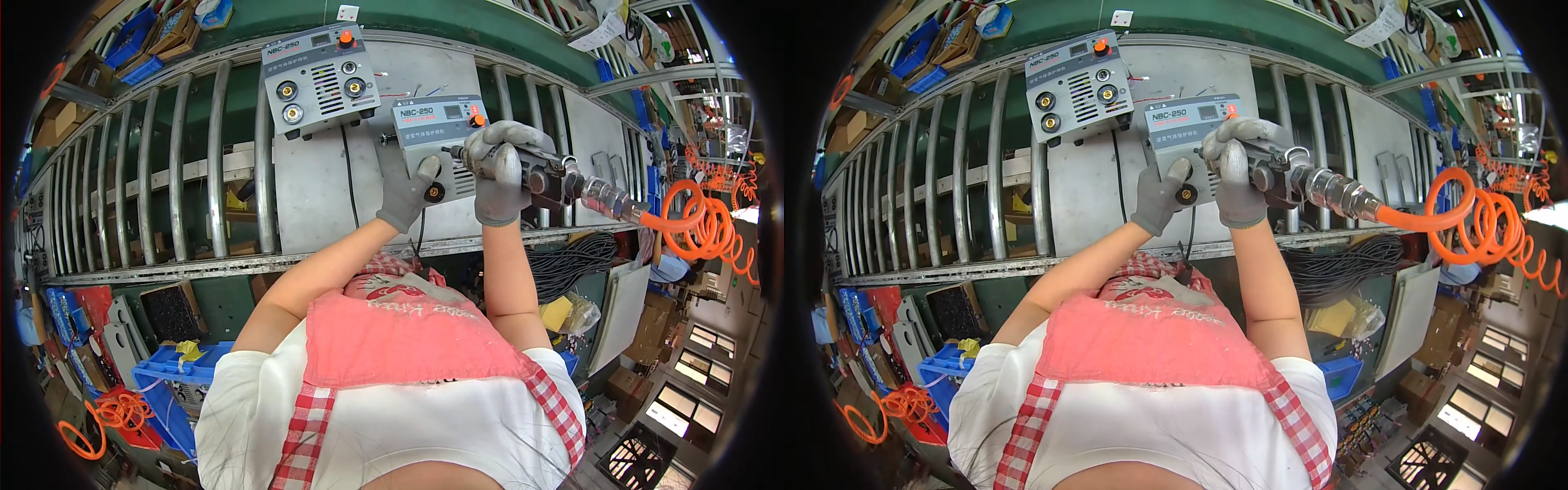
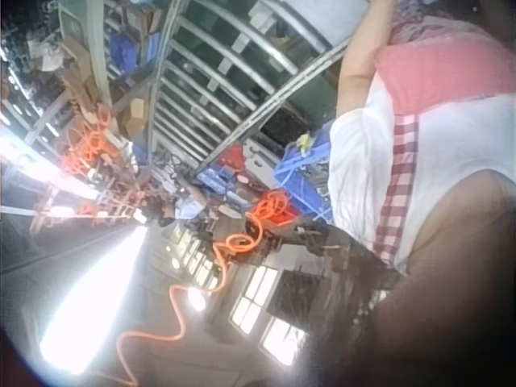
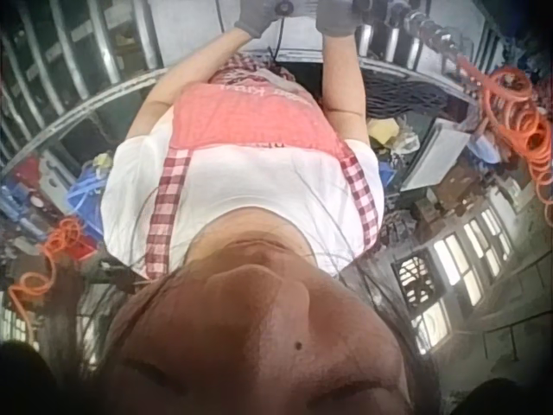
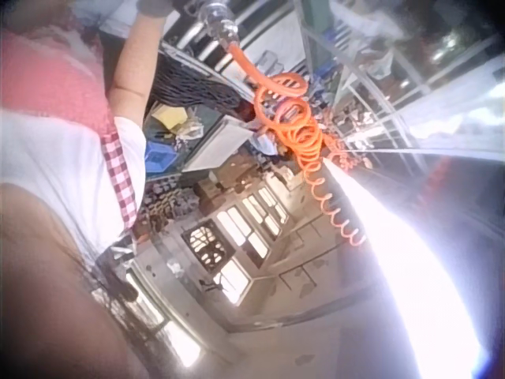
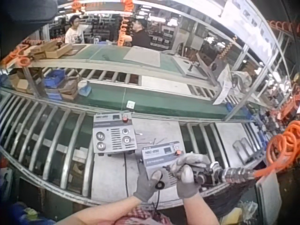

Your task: The person uses a pneumatic screwdriver to fasten screws into a gray metal electrical box on a workbench. They handle the box, aligning it with the tool, and secure it in place. The person also handles a bundle of black cables and a yellow sponge during the process.

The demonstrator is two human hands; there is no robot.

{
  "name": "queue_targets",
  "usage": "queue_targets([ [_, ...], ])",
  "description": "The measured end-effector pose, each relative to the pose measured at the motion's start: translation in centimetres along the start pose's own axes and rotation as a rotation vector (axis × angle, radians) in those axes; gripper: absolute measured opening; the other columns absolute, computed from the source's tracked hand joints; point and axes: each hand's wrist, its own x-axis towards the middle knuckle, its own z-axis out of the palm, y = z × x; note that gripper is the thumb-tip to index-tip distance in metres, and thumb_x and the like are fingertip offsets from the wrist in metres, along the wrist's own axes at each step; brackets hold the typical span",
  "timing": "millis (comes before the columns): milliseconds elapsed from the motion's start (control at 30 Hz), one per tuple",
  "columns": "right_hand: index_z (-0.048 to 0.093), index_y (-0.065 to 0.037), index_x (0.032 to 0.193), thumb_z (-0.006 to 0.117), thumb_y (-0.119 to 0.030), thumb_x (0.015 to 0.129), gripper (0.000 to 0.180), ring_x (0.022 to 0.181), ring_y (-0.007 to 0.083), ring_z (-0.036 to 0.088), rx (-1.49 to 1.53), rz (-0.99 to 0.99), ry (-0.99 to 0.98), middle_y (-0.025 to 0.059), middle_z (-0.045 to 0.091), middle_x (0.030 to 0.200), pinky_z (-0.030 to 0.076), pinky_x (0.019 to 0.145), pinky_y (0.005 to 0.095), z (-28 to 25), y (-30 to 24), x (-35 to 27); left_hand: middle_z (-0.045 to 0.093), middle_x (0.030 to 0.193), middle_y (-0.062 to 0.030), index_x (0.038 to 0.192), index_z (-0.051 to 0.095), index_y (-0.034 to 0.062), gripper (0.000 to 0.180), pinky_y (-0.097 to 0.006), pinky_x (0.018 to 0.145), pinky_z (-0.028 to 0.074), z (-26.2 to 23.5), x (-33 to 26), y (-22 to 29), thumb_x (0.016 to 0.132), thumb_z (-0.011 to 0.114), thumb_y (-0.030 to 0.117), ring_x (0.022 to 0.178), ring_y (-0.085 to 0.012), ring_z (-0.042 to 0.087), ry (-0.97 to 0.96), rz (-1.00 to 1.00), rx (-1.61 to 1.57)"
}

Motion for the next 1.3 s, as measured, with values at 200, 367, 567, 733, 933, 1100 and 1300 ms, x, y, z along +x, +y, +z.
queue_targets([
  [200, 0.052, -0.001, 0.106, 0.058, -0.011, 0.082, 0.027, 0.058, 0.0183, 0.053, -0.107, 0.112, 0.067, 0.0136, 0.059, 0.083, 0.046, 0.052, 0.0318, 1.4, -1.6, -0.1, 0.065, 0.099, -0.0078, 0.112, 0.061, -0.0011, 0.038, -0.029, 0.079, 0.049, -1.1, 0.0, -1.4, 0.092, 0.061, 0.031, 0.088, -0.0146, 0.060, 0.133, 0.098, 0.073],
  [367, 0.045, -0.006, 0.124, 0.055, -0.029, 0.086, 0.046, 0.069, 0.0228, 0.057, 0.058, -0.422, -0.159, 0.0206, 0.059, 0.104, 0.051, 0.061, 0.0365, 1.1, -4.8, -0.7, 0.058, 0.088, -0.0024, 0.113, 0.059, 0.0024, 0.030, -0.026, 0.072, 0.045, -1.2, -3.7, 4.3, 0.095, 0.052, 0.024, 0.077, -0.0112, 0.053, 0.165, 0.134, 0.066],
  [567, 0.053, -0.004, 0.121, 0.056, -0.031, 0.091, 0.041, 0.096, 0.0198, 0.058, -0.497, 0.310, -0.219, 0.0136, 0.060, 0.110, 0.046, 0.085, 0.0331, 1.1, -5.6, -9.5, 0.056, 0.083, 0.0000, 0.102, 0.055, 0.0051, 0.040, -0.025, 0.067, 0.042, 0.9, -10.0, 11.9, 0.090, 0.055, 0.043, 0.074, -0.0080, 0.050, -0.247, -0.135, -0.073],
  [733, 0.063, -0.002, 0.108, 0.064, -0.021, 0.087, 0.029, 0.090, 0.0174, 0.060, -0.368, 1.003, -0.587, 0.0084, 0.064, 0.095, 0.048, 0.080, 0.0305, -0.2, -5.4, -17.1, 0.058, 0.075, 0.0013, 0.081, 0.060, 0.0058, 0.018, -0.025, 0.062, 0.044, -3.7, -7.7, 10.5, 0.085, 0.065, 0.022, 0.068, -0.0081, 0.052, -0.088, -0.064, 0.157],
  [933, 0.057, -0.001, 0.104, 0.075, -0.019, 0.070, 0.042, 0.077, 0.0207, 0.062, -0.906, 0.416, -0.281, 0.0066, 0.061, 0.077, 0.050, 0.067, 0.0333, 5.4, -7.5, -12.0, 0.065, 0.088, -0.0056, 0.094, 0.063, -0.0003, 0.020, -0.028, 0.076, 0.049, -7.5, -8.6, 10.5, 0.084, 0.065, 0.016, 0.084, -0.0120, 0.059, -0.455, 0.040, 0.469],
  [1100, 0.056, -0.001, 0.099, 0.067, -0.021, 0.077, 0.032, 0.057, 0.0158, 0.059, 0.018, 1.171, -0.164, 0.0081, 0.062, 0.073, 0.047, 0.052, 0.0280, 4.5, -2.2, -17.8, 0.063, 0.109, -0.0120, 0.121, 0.052, -0.0062, 0.042, -0.028, 0.086, 0.049, -13.8, -7.0, 10.8, 0.087, 0.063, 0.015, 0.098, -0.0178, 0.061, -0.555, -0.420, 0.599],
  [1300, 0.050, 0.000, 0.104, 0.059, -0.031, 0.086, 0.037, 0.047, 0.0138, 0.052, 0.283, 1.283, -0.050, 0.0067, 0.055, 0.066, 0.042, 0.043, 0.0263, 8.2, -1.6, -18.6, 0.058, 0.119, -0.0217, 0.125, 0.045, -0.0108, 0.035, -0.030, 0.086, 0.054, -22.5, -3.7, 9.7, 0.094, 0.052, 0.005, 0.100, -0.0229, 0.063, -0.141, -0.463, -0.165],
])
